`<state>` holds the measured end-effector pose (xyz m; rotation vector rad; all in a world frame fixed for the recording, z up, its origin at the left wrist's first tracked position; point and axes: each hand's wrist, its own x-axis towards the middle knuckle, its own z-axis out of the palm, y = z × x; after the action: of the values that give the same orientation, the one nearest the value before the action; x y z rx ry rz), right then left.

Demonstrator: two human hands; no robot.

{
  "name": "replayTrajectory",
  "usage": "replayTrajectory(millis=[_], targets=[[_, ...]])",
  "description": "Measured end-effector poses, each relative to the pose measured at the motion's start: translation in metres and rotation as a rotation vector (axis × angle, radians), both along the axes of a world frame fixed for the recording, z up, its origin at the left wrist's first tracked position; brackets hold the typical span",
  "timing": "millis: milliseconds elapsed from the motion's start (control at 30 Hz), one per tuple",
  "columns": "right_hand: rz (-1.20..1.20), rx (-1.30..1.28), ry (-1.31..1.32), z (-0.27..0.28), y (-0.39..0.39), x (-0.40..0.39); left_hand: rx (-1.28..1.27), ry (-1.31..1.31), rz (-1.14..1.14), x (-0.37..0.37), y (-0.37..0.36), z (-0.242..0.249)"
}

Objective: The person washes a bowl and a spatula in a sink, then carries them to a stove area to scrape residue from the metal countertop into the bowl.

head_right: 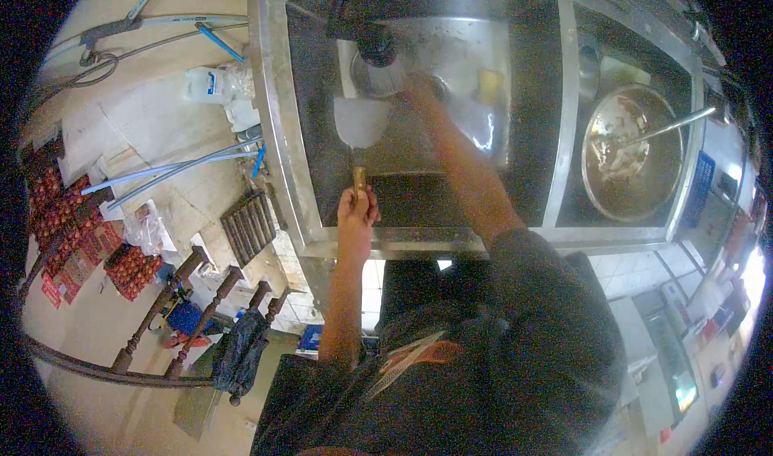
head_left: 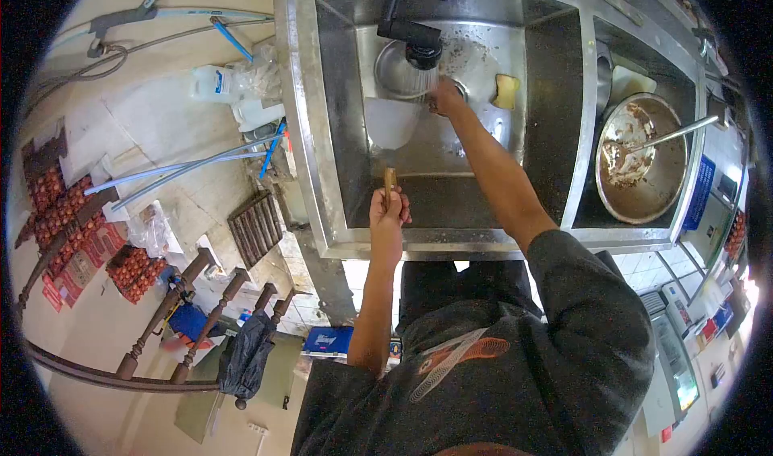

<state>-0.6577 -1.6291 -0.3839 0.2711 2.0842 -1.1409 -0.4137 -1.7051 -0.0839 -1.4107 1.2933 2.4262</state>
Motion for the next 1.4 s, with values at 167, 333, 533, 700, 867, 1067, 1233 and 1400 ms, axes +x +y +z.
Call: replayTrajectory(millis=[167,333,533,700,867,1067,1233,1400], targets=[[0.219,0.152,0.229,0.013,-0.018,-0.009,0.034,0.003,0.030,0.017,0.003,0.007],[0.330,0.317,0.428,0.068,-0.001,-0.006,0.023,-0.010,0.039,0.022,0.002,0.007],[0.346,0.289,0.624,0.119,0.021,0.020,-0.006,-0.035,0.037,0.017,-0.004,0.008],[0.445,0.334,0.577,0.106,0.022,0.016,-0.026,-0.009,0.013,0.016,-0.006,0.007],[0.430,0.261,0.339,0.085,0.022,0.004,-0.040,-0.030,0.009,0.015,-0.007,0.006],[-0.273,-0.468,-0.581,0.105,0.066,0.024,0.002,-0.029,0.043,0.006,-0.004,0.015],[-0.954,-0.876,-1.071,0.136,0.066,0.042,0.013,-0.027,0.011,0.007,-0.004,0.021],[-1.146,-1.212,-1.227,0.094,0.063,0.047,-0.029,-0.057,-0.004,0.010,0.002,0.025]])
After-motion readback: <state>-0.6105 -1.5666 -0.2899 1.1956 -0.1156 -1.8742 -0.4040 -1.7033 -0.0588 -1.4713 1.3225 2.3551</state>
